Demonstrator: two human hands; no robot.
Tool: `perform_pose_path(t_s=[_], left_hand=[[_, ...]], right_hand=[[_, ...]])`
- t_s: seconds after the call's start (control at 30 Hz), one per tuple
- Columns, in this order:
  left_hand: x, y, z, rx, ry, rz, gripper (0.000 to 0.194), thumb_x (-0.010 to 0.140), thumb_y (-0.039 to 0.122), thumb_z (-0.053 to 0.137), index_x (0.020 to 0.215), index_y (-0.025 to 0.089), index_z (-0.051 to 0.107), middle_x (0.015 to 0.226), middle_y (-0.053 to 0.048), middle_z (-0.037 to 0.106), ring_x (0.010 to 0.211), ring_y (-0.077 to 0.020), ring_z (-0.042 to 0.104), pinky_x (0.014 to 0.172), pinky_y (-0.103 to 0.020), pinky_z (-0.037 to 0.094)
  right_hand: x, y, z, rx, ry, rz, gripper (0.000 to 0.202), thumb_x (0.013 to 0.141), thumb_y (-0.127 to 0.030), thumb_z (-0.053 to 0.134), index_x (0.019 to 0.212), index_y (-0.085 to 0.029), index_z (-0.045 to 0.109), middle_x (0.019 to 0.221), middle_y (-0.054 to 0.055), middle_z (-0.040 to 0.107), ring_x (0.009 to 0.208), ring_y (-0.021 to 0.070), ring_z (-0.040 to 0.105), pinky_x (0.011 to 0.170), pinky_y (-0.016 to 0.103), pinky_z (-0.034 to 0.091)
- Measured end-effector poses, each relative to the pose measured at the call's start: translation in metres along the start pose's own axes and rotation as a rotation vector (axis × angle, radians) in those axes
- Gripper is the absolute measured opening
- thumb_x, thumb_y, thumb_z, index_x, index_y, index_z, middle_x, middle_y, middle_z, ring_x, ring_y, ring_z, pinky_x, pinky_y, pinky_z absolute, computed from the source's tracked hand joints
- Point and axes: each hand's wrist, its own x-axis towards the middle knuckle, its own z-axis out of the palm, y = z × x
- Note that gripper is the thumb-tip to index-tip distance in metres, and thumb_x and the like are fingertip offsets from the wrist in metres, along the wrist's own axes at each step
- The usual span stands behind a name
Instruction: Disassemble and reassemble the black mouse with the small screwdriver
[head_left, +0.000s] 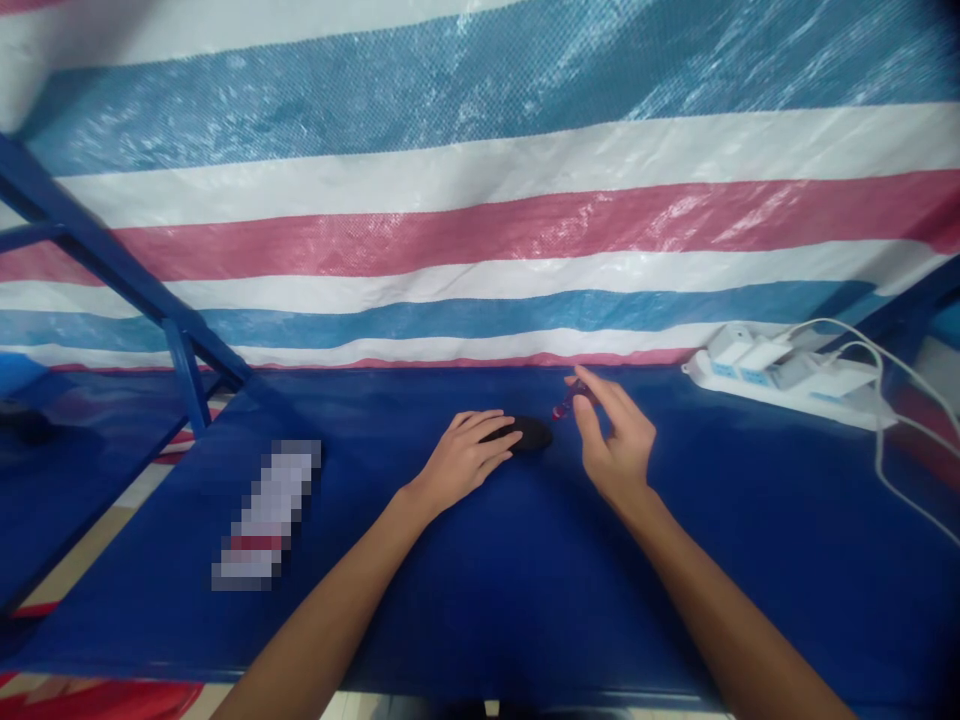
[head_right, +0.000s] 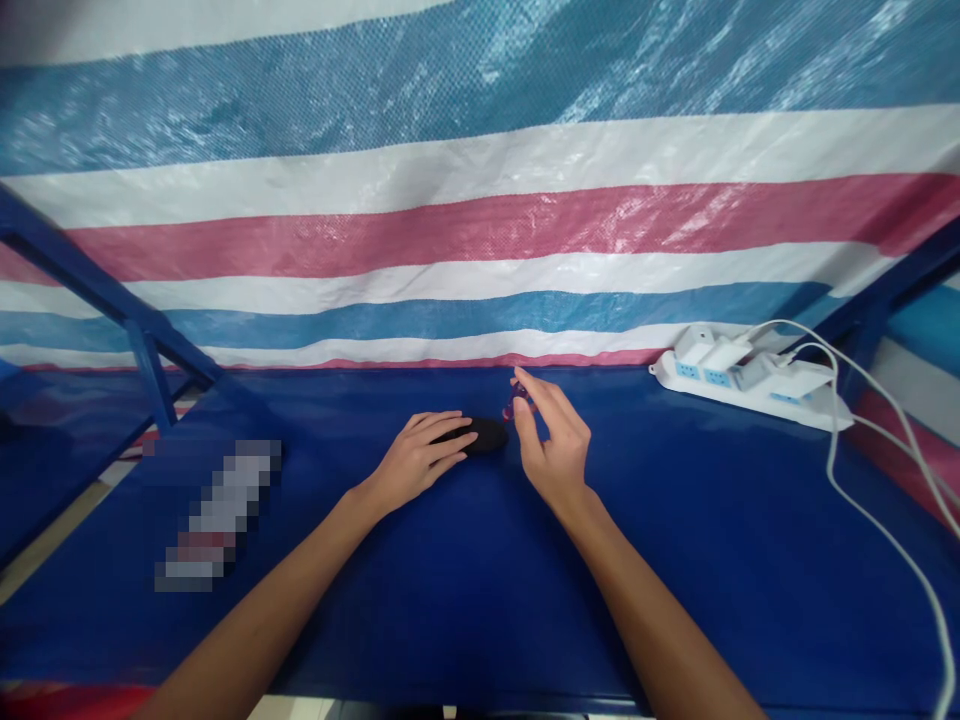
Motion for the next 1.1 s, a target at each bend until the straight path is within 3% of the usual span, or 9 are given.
perform_pose_path(t_s=[0.1, 0.27, 0.5, 1.1], left_hand=[[0.0002, -0.0002, 0.0003, -0.002, 0.000, -0.002, 0.028, 0.098, 0.027, 0.053, 0.123, 0.024, 0.063, 0.130, -0.006, 0.063, 0.126, -0.0234, 0.053, 0.100, -0.044, 0.045], [0.0004, 0.0008, 0.0003, 0.003, -0.002, 0.000, 0.028, 0.098, 0.027, 0.052, 0.124, 0.024, 0.063, 0.130, -0.007, 0.063, 0.126, -0.0232, 0.054, 0.100, -0.044, 0.044], [0.0009, 0.0014, -0.0013, 0.002, -0.004, -0.003, 0.028, 0.098, 0.026, 0.052, 0.124, 0.025, 0.063, 0.130, -0.007, 0.063, 0.126, -0.0233, 0.053, 0.100, -0.044, 0.045], [0.0014, 0.0013, -0.0005, 0.005, 0.003, 0.006, 0.027, 0.097, 0.025, 0.053, 0.122, 0.023, 0.064, 0.129, -0.007, 0.063, 0.126, -0.0230, 0.054, 0.100, -0.044, 0.045]], right_hand=[[-0.0008, 0.0005, 0.0005, 0.019, 0.000, 0.034, 0.039, 0.091, -0.012, 0.054, 0.128, -0.023, 0.060, 0.111, 0.007, 0.072, 0.090, 0.0177, 0.070, 0.085, 0.036, 0.056], [-0.0001, 0.0006, 0.0009, -0.023, 0.021, 0.033, 0.032, 0.087, -0.017, 0.061, 0.118, -0.023, 0.065, 0.099, 0.005, 0.073, 0.077, 0.0159, 0.068, 0.074, 0.033, 0.057], [-0.0008, 0.0007, 0.0002, 0.034, -0.001, 0.064, 0.034, 0.092, -0.015, 0.051, 0.122, -0.024, 0.063, 0.110, 0.006, 0.072, 0.093, 0.0191, 0.071, 0.086, 0.039, 0.056], [0.0011, -0.0017, 0.0007, 0.051, 0.044, 0.049, 0.032, 0.088, -0.014, 0.056, 0.117, -0.023, 0.066, 0.101, 0.006, 0.072, 0.082, 0.0176, 0.070, 0.073, 0.035, 0.059]])
